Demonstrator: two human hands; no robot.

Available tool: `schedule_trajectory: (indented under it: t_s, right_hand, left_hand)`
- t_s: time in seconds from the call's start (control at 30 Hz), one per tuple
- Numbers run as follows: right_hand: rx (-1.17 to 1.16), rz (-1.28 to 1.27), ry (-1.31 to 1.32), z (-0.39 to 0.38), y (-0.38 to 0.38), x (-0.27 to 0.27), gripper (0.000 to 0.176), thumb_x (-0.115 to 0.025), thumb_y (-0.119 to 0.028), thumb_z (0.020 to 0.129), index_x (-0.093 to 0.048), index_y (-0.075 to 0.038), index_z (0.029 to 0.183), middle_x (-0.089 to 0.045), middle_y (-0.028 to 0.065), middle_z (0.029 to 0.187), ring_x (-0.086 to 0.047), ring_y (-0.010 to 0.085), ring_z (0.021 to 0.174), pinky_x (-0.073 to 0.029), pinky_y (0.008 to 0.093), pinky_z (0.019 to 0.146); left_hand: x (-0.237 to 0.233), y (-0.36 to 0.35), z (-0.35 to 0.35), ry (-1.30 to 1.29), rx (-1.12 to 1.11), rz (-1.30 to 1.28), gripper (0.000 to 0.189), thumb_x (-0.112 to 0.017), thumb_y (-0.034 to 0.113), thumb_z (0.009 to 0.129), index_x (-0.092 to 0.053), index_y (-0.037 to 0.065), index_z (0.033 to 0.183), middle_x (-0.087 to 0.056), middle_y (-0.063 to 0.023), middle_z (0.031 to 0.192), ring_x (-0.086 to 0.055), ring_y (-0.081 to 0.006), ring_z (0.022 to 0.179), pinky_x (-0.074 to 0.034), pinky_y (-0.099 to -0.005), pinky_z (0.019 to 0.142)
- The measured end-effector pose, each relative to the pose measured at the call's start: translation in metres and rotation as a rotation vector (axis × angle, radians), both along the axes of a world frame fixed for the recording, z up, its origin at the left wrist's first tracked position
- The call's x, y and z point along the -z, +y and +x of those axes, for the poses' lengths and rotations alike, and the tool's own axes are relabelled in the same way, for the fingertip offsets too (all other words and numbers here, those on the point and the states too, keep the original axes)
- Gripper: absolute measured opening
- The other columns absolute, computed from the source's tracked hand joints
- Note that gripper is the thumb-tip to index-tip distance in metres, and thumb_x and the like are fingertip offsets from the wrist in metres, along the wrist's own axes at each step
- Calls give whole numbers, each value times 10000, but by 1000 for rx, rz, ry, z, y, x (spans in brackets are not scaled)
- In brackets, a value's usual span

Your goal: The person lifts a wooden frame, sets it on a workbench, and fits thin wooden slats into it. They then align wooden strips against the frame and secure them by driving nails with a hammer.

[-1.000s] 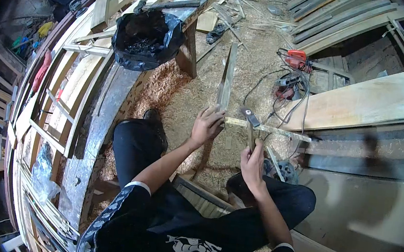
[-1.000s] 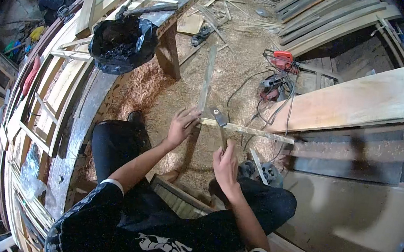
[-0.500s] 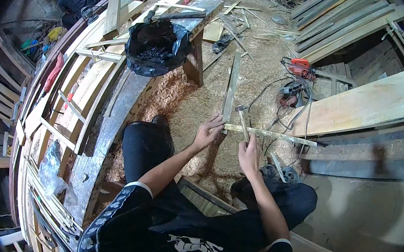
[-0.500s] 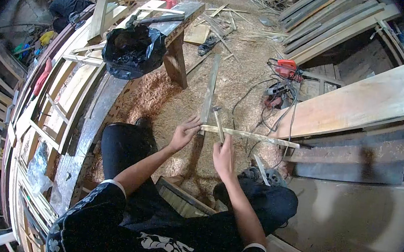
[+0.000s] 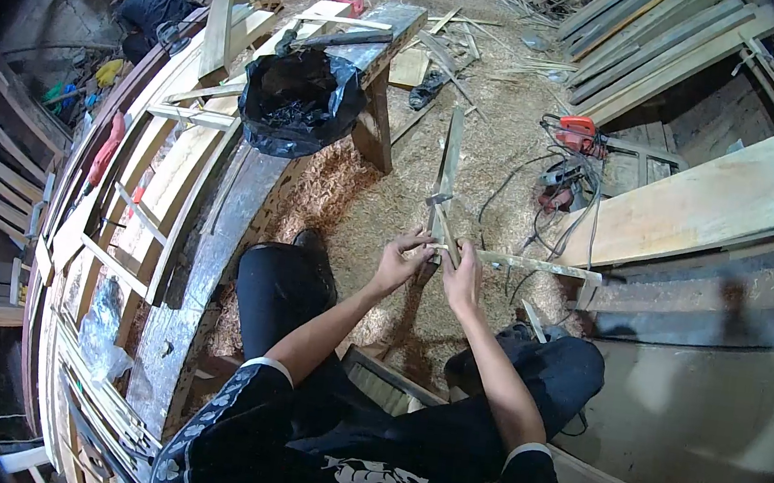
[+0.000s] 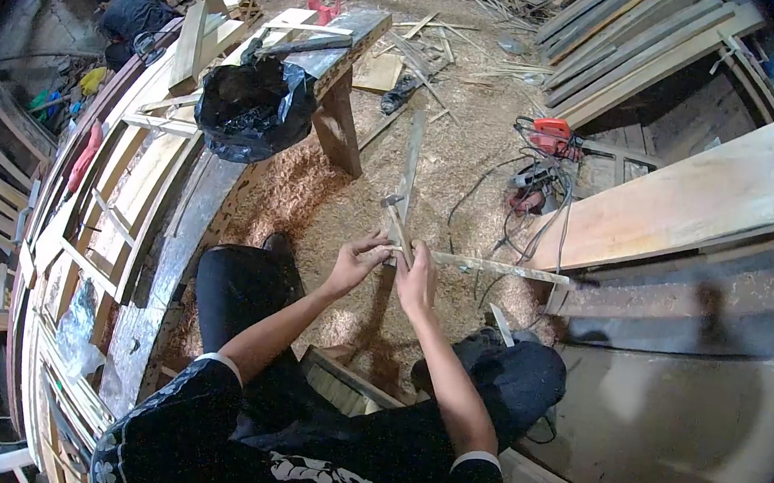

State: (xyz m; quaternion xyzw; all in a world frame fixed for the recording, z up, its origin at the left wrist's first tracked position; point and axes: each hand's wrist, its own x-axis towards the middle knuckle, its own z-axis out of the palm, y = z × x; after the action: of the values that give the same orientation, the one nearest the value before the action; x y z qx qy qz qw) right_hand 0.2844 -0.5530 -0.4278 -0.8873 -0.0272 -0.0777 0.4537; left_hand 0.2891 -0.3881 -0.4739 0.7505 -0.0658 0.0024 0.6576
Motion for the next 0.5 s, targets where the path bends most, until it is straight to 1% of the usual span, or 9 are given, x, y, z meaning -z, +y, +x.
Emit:
schedule_trajectory:
  t_s: [0.07, 0.2, 0.3, 0.4, 0.5]
  right_hand:
    - [-36, 19, -15, 0, -2, -2, 297, -692, -148, 895, -548, 15, 1097, -631, 231, 997, -613, 409, 945, -464, 463, 816]
    - [-37, 23, 11, -2, -4, -3, 294, -684, -152, 902, -546, 18, 1098, -630, 227, 994, -612, 410, 942, -465, 461, 813]
    - [-52, -7, -45, -2, -5, 4, 309, -660, -177, 916, -542, 7, 1135, -634, 230, 1001, -622, 429, 932, -479, 480, 776]
    - [-40, -4, -10, -2, -3, 4, 319, -666, -188, 914, -542, 3, 1137, -636, 237, 1015, -621, 429, 934, -482, 475, 783]
    - [-75, -18, 52, -1, -6, 0, 332, -677, -204, 910, -541, -3, 1137, -639, 235, 1013, -622, 426, 940, -484, 471, 788]
  left_hand:
    - [-9, -2, -3, 30, -33, 1, 319, -692, 206, 919, -692, 48, 1196, -629, -158, 1309, -385, -305, 1410, -291, -441, 1157]
    - [-6, -4, -3, 11, -16, 5, 311, -675, 218, 931, -697, 42, 1186, -644, -152, 1287, -396, -310, 1402, -293, -440, 1156]
    - [-7, -3, -2, 69, -15, 2, 300, -663, 215, 938, -699, 38, 1178, -647, -153, 1281, -405, -314, 1394, -286, -442, 1158]
    - [-10, -3, -2, 74, -24, -4, 285, -658, 206, 940, -705, 37, 1164, -643, -158, 1285, -414, -310, 1386, -285, -441, 1156]
    - [-14, -6, -3, 117, -45, -85, 268, -656, 199, 939, -713, 38, 1145, -633, -171, 1296, -414, -308, 1387, -288, -435, 1151]
